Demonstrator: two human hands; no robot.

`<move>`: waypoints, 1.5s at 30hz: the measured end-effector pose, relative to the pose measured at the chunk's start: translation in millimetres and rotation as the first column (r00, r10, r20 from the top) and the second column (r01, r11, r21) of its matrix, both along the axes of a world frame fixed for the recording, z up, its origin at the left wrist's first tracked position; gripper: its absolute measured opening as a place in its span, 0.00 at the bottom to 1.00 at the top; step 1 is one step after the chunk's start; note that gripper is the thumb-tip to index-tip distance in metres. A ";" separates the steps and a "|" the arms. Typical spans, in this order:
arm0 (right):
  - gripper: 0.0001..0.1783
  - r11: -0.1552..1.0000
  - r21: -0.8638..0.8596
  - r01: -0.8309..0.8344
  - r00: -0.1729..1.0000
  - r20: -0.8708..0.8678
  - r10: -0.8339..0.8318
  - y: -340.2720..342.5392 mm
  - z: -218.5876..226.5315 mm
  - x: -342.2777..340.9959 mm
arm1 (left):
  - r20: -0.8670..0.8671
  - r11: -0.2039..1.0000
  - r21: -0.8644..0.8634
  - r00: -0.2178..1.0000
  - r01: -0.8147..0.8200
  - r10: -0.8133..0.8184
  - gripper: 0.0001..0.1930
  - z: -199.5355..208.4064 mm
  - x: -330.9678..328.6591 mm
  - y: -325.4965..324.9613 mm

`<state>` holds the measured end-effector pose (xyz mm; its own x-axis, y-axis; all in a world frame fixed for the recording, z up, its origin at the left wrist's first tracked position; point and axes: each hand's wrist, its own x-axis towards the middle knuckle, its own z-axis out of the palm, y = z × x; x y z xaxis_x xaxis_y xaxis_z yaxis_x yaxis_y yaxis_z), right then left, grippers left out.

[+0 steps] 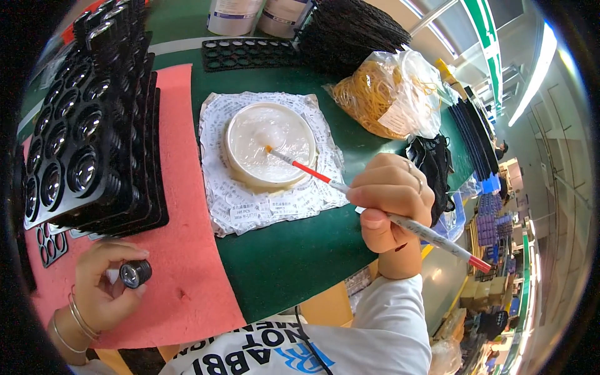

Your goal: The worker removes light fixture components from a package, organizes them into trays, and applies sealant to each unit using a small brush.

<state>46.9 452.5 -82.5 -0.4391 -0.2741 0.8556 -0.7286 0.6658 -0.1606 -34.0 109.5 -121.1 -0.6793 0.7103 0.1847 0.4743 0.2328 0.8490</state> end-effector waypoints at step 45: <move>0.07 0.288 -0.944 -0.162 0.789 0.051 0.612 10.0 5.1 3.3 | 0.715 0.915 0.324 0.696 -0.239 -0.072 0.19 9.3 13.8 -9.3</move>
